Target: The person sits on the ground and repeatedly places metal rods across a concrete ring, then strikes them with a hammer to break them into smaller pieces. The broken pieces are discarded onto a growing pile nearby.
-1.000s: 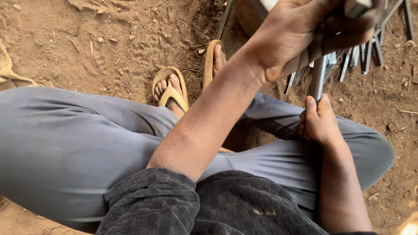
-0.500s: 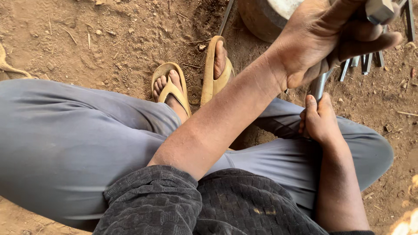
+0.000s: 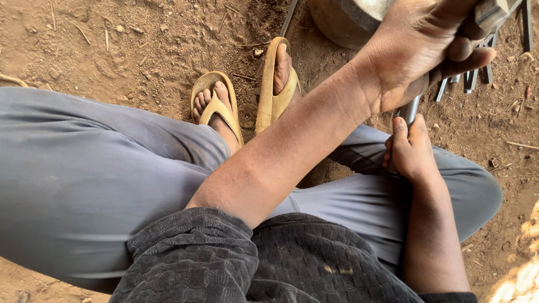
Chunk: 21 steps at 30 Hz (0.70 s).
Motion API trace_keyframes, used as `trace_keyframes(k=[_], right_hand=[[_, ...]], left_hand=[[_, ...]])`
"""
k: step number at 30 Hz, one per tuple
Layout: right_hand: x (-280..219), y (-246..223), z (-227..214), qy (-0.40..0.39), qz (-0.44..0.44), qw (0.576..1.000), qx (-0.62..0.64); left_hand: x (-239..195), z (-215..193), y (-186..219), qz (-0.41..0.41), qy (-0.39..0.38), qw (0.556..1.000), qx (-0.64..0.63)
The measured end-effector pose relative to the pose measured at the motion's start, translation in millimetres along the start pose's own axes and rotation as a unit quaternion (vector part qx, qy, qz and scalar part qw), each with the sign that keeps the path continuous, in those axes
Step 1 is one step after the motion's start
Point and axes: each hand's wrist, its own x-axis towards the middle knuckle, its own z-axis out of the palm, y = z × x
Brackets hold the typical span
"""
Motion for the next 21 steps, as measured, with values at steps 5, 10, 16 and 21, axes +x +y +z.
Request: trace_keyframes(k=[5,10,16,21], right_hand=[[2,8,-1,0.001,-0.006,0.999,0.043],[-7,18,0,0.009,-0.059,0.975,0.214],[-28,0,3,0.043,-0.226,0.929,0.289],[-5,-41,-35,0.184,-0.542,0.787,0.23]], left_hand=[[4,-8,3,0.0,-0.056,0.998,0.003],[15,-76,54,-0.145,-0.021,0.878,0.456],[-11,-182,63,-0.254,0.155,0.605,0.739],[-13,-194,47,-0.329,0.229,0.753,0.521]])
